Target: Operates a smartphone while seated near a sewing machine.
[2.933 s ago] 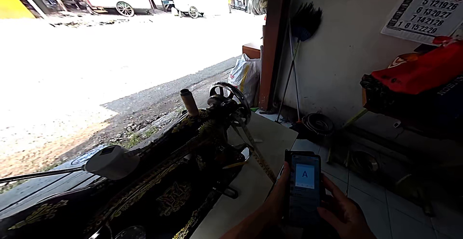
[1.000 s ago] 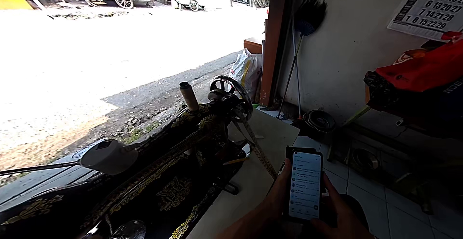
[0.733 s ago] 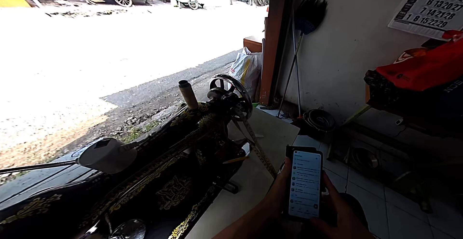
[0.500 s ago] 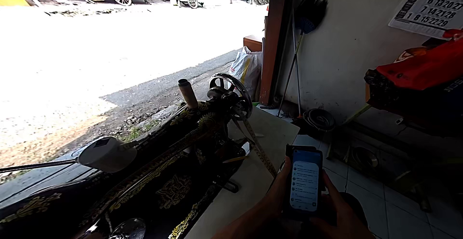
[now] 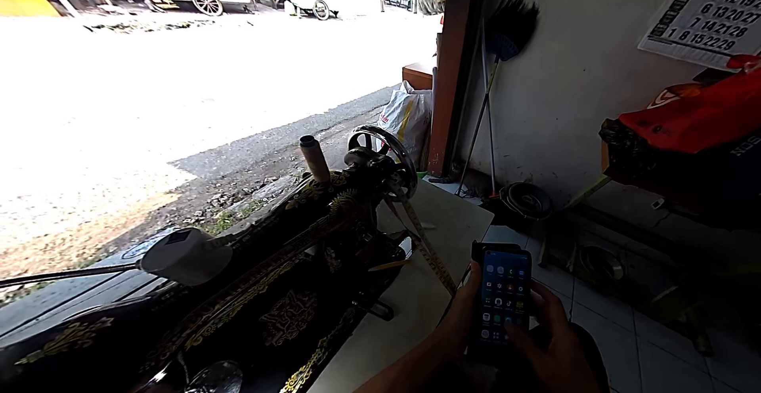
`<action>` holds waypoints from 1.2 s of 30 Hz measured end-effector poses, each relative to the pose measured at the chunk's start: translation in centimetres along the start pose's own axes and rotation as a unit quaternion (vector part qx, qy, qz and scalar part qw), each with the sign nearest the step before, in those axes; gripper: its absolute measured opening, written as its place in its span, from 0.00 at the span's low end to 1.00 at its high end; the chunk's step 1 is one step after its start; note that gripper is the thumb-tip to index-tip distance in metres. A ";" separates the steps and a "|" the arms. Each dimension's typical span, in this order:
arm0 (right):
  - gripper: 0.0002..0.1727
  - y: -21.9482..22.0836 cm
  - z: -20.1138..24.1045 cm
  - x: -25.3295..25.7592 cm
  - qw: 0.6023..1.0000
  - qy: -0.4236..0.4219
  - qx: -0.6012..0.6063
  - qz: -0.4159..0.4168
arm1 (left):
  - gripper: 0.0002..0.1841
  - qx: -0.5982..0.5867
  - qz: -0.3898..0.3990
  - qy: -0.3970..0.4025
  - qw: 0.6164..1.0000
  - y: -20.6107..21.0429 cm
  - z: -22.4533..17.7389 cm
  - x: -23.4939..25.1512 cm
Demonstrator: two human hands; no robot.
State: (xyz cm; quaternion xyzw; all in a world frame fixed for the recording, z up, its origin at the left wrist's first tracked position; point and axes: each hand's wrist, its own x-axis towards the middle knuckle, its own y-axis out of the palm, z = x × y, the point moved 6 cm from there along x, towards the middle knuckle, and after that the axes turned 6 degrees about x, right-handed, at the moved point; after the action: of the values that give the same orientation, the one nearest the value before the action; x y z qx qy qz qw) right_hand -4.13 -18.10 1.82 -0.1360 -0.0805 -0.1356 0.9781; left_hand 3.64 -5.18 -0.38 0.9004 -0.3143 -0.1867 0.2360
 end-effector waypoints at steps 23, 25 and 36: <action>0.60 1.1 -0.4 0.0 0.998 -0.028 -0.011 0.050 | 0.37 -0.011 -0.031 0.014 0.999 -0.2 -0.5 -0.2; 0.63 1.2 -0.5 -0.1 0.998 -0.033 -0.016 0.055 | 0.37 -0.017 -0.026 0.015 0.999 -0.1 -0.5 -0.1; 0.60 1.4 -0.5 -0.3 0.999 -0.037 -0.005 0.036 | 0.37 -0.023 -0.027 0.015 0.999 -0.1 -0.5 -0.1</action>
State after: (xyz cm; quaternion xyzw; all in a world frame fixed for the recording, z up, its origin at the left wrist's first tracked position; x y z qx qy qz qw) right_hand -3.94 -16.88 0.91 -0.1484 -0.1107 -0.0953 0.9781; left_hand 3.86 -4.91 -0.02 0.9054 -0.2821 -0.1869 0.2564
